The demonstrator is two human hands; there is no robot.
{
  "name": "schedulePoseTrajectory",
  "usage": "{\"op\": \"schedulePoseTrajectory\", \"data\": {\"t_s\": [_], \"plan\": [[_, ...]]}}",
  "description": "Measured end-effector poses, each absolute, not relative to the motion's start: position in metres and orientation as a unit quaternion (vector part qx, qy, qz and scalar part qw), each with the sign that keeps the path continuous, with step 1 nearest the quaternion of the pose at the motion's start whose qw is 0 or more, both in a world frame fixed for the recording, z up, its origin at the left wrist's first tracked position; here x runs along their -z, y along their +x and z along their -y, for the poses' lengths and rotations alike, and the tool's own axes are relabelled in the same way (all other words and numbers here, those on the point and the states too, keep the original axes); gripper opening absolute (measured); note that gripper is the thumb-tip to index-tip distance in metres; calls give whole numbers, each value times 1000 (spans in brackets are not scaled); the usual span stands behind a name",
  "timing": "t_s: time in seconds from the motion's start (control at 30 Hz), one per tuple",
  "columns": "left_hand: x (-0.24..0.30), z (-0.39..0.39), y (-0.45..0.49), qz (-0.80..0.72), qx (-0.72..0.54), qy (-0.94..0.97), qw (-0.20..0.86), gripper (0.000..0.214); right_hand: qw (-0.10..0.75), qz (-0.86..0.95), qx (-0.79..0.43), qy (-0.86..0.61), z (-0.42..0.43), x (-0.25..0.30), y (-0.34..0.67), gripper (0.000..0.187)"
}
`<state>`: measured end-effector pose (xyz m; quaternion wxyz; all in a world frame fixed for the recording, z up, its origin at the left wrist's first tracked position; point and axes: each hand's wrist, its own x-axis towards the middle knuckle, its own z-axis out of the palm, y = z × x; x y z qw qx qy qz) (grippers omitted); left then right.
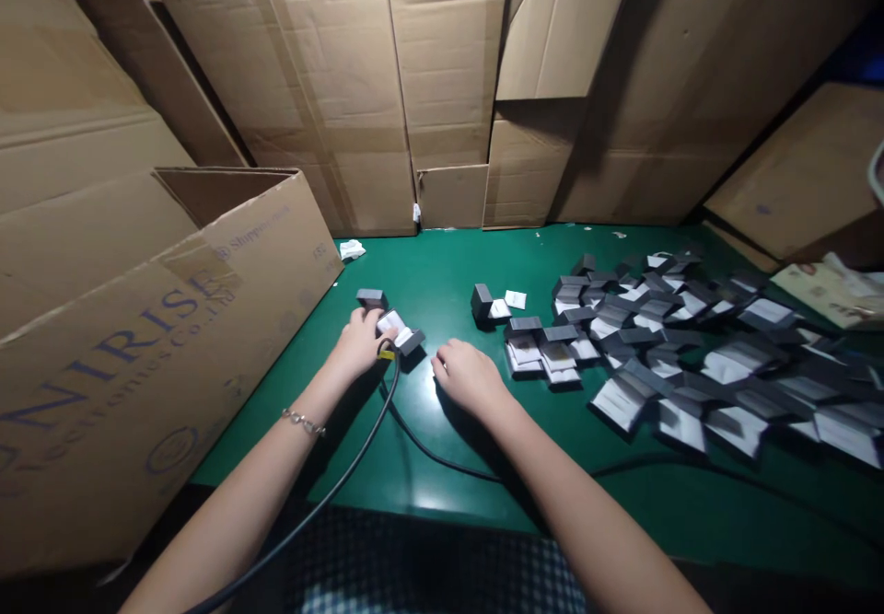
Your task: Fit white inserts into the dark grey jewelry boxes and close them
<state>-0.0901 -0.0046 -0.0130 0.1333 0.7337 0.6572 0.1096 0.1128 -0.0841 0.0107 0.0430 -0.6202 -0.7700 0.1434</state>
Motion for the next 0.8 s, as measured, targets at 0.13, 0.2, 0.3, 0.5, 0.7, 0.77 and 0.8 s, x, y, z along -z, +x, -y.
{"op": "schedulePoseTrajectory", "data": {"t_s": [0.13,0.2,0.3,0.5,0.7,0.77,0.8], "plan": [[19,-31,-51,-583,-99,799,110,56,127,763,-153,-615,88,-23,109,33],[18,-44,-29,-546,-99,823,121,58,141,785,-148,-585,89,-22,110,35],[9,-55,4,-444,-124,875,144,53,249,823,-82,-504,89,-14,111,36],[-6,-64,64,-377,-102,901,189,55,450,812,83,-362,92,-9,105,27],[0,-76,88,-346,-164,883,269,54,448,819,63,-352,93,-12,103,26],[-8,-76,76,-391,-112,879,248,48,447,817,78,-355,92,-14,107,26],[-16,-76,66,-380,-121,888,230,41,451,814,80,-359,92,-16,110,26]]}}
